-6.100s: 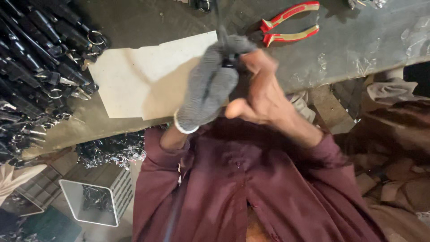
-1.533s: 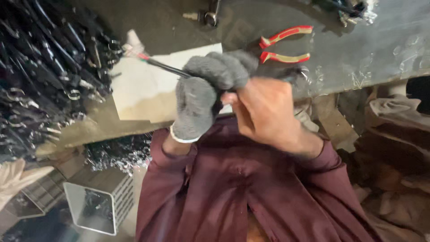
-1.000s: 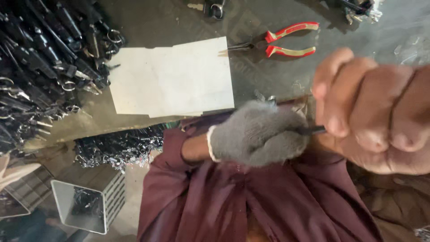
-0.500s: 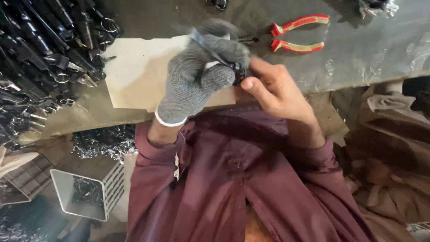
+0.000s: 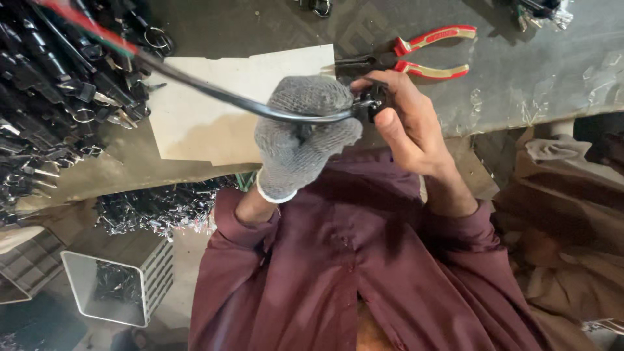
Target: The person holds a black cable against the workbench and uses red-handled pliers to strip the outer insulation from sections of the cable, pulling the cut insulation off to expose inner red and green wires. They repeatedly reposition the cable and continue stripping along its length, occasionally setting the pliers down and picking them back up.
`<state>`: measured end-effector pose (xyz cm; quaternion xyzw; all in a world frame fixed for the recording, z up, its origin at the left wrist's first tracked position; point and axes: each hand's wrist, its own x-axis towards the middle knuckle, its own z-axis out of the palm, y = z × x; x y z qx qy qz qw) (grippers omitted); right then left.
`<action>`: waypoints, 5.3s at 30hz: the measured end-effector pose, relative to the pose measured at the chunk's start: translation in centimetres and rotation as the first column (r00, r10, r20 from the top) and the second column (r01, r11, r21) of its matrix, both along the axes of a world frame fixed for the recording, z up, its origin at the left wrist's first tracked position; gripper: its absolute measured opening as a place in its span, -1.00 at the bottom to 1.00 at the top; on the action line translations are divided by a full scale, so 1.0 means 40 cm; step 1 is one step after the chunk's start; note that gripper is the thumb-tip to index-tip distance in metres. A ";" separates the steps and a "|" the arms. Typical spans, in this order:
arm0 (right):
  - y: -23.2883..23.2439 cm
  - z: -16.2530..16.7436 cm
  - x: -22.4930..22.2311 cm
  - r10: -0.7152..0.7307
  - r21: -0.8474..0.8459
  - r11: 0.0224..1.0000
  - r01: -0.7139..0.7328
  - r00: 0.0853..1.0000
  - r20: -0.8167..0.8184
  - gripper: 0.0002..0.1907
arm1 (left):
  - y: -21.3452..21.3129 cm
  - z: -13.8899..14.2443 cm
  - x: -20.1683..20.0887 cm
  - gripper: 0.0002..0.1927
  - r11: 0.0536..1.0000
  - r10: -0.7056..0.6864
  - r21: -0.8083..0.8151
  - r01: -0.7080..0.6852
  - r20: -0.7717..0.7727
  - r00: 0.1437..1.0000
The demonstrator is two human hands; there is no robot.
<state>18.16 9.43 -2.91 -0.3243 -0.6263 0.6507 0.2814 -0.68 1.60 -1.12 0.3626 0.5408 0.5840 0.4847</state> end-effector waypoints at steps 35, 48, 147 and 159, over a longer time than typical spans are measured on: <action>-0.047 -0.069 0.010 -0.123 -0.185 0.975 0.124 0.992 0.013 -0.64 | 0.072 0.024 -0.043 -0.53 0.919 -0.294 0.025 0.393 -0.621 0.727; -0.033 -0.060 -0.008 0.023 -0.149 0.989 -0.026 0.999 -0.027 -0.56 | 0.063 -0.040 -0.040 -0.61 0.858 -0.289 0.218 0.464 -0.541 0.790; 0.047 -0.010 -0.006 -0.299 0.772 0.612 -0.171 0.854 0.426 -0.56 | -0.051 0.047 0.003 -0.44 0.957 -0.189 -0.112 0.267 0.457 0.869; 0.053 0.000 0.002 -0.151 0.702 0.696 -0.152 0.924 0.350 -0.71 | -0.009 0.069 -0.016 -0.35 0.947 -0.300 -0.020 0.321 -0.418 0.858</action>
